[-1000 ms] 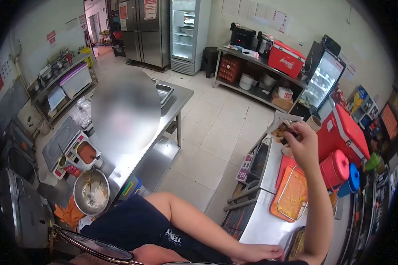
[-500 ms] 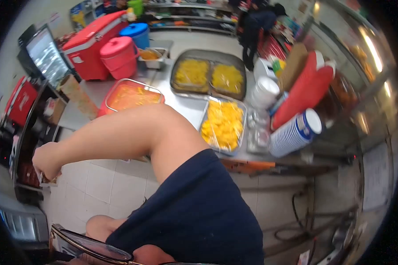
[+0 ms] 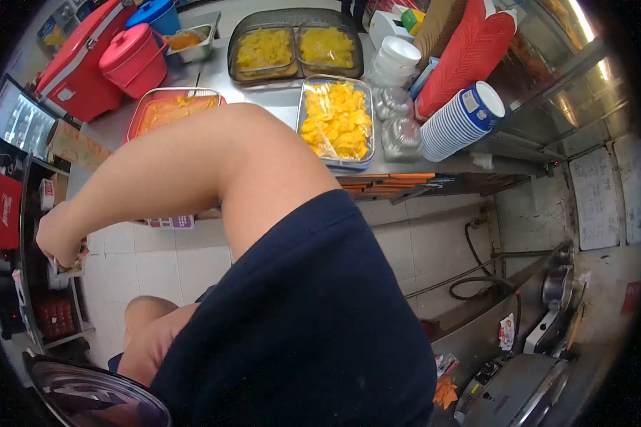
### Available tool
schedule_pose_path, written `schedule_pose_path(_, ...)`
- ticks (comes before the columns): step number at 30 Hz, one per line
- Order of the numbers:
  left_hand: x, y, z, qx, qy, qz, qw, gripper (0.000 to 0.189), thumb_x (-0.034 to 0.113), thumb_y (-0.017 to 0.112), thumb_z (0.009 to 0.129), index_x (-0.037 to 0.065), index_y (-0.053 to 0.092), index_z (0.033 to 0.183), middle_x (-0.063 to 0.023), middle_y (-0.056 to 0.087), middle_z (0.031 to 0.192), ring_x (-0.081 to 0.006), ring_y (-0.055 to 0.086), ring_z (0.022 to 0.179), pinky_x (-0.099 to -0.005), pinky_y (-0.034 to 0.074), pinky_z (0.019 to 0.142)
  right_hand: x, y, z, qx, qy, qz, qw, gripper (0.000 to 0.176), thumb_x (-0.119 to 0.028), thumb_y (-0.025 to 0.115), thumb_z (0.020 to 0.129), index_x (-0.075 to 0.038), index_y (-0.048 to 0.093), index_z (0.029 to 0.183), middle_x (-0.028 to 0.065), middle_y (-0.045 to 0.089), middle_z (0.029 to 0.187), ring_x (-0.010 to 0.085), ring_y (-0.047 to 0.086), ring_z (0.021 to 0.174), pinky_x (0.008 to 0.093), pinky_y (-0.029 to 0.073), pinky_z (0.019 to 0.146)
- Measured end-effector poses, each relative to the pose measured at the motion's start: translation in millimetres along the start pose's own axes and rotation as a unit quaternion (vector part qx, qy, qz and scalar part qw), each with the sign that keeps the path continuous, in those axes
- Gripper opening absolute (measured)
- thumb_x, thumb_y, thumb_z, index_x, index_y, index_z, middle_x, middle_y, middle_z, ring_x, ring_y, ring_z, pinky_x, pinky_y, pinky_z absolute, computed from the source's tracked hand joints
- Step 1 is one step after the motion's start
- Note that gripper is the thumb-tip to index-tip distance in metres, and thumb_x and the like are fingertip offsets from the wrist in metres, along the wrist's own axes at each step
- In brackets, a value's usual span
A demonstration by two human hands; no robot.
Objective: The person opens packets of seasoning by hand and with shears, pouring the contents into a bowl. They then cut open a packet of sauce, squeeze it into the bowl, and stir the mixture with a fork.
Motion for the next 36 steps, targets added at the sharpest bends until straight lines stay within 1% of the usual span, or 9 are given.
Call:
schedule_pose_path(7,48.3,-19.7,44.9,-0.107,-0.078,0.162,0.978,0.031,0.012,0.057,0.090,0.001,0.051,0.118,-0.0059,0.059,0.109,-0.0132,0.055,0.097,-0.0251,0.043,0.084,24.5,-9.7,-1.6,-0.003,-0.039,0.003,0.999,0.018,-0.015,0.063,0.061,-0.013,0.070,0.078,0.0101,0.065,0.072,0.0287,0.064,0.073,0.0417,0.048,0.060)
schedule_pose_path(8,40.4,-29.6,29.2,0.109,-0.165,0.012,0.980,0.019,0.012,0.061,0.088,0.000,0.060,0.103,-0.0026,0.062,0.097,-0.0091,0.055,0.092,-0.0231,0.043,0.080,31.5,-9.8,-1.1,0.006,-0.043,-0.004,0.999,0.019,-0.014,0.063,0.061,-0.013,0.070,0.079,0.0105,0.065,0.072,0.0292,0.064,0.073,0.0416,0.048,0.061)
schedule_pose_path(13,75.6,-44.7,34.8,0.119,-0.116,0.166,0.972,0.018,0.011,0.061,0.087,-0.001,0.062,0.100,-0.0056,0.060,0.107,-0.0097,0.054,0.097,-0.0244,0.044,0.082,62.1,-46.4,-45.2,0.060,-0.040,0.111,0.991,0.020,-0.012,0.065,0.063,-0.010,0.070,0.082,0.0117,0.065,0.073,0.0302,0.063,0.071,0.0385,0.049,0.063)
schedule_pose_path(18,165.0,-3.2,26.3,0.122,-0.058,0.710,0.691,0.024,0.003,0.061,0.083,-0.001,0.064,0.106,-0.0168,0.059,0.114,-0.0300,0.055,0.112,-0.0408,0.040,0.098,85.4,-158.6,-171.7,0.269,-0.037,0.185,0.944,0.034,-0.008,0.067,0.072,-0.006,0.062,0.106,0.0105,0.067,0.098,0.0193,0.063,0.093,0.0329,0.051,0.080)
schedule_pose_path(20,213.2,55.9,-2.2,0.069,0.200,0.803,0.557,0.045,0.025,0.071,0.077,0.004,0.060,0.115,-0.0148,0.058,0.116,-0.0314,0.059,0.103,-0.0479,0.043,0.093,74.2,-223.0,-253.7,0.368,0.150,0.291,0.871,0.045,-0.004,0.061,0.077,0.000,0.051,0.121,0.0148,0.065,0.099,0.0182,0.065,0.081,0.0289,0.053,0.075)
schedule_pose_path(24,197.3,179.7,56.4,-0.191,0.544,0.741,0.344,0.043,0.026,0.066,0.079,0.026,0.055,0.120,0.0080,0.046,0.135,-0.0178,0.033,0.132,-0.0474,0.012,0.113,-54.6,-298.0,-418.6,0.576,-0.258,-0.097,0.769,0.034,-0.007,0.053,0.086,0.003,0.052,0.118,0.0151,0.064,0.101,0.0182,0.065,0.087,0.0287,0.053,0.073)
schedule_pose_path(25,180.2,214.7,62.3,-0.044,0.364,0.924,0.114,0.045,0.032,0.067,0.078,0.016,0.056,0.119,-0.0074,0.046,0.136,-0.0245,0.037,0.129,-0.0505,0.012,0.112,-90.8,-297.4,-431.1,0.560,-0.312,-0.181,0.746,0.034,-0.007,0.052,0.086,0.003,0.052,0.118,0.0150,0.064,0.101,0.0182,0.064,0.087,0.0287,0.053,0.073)
schedule_pose_path(26,174.9,219.0,66.3,-0.076,0.358,0.929,0.050,0.045,0.033,0.066,0.078,0.016,0.056,0.119,-0.0076,0.046,0.135,-0.0247,0.037,0.129,-0.0505,0.012,0.112,-121.6,-292.7,-440.4,0.547,-0.336,-0.245,0.726,0.034,-0.007,0.052,0.086,0.003,0.052,0.118,0.0148,0.064,0.102,0.0181,0.064,0.087,0.0287,0.053,0.073)
schedule_pose_path(36,182.1,162.2,89.5,-0.085,0.393,0.916,0.003,0.045,0.036,0.062,0.080,0.014,0.055,0.118,-0.0098,0.046,0.132,-0.0266,0.038,0.128,-0.0504,0.015,0.111,-187.9,-229.4,-474.6,0.552,-0.350,-0.419,0.631,0.032,-0.010,0.051,0.087,0.001,0.053,0.117,0.0131,0.063,0.103,0.0172,0.063,0.090,0.0288,0.051,0.076)
Point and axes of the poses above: each hand's wrist, its own z-axis towards the middle knuckle, its own y-axis out of the palm, x = y × z, the point moved 4 cm from there along z, towards the middle knuckle
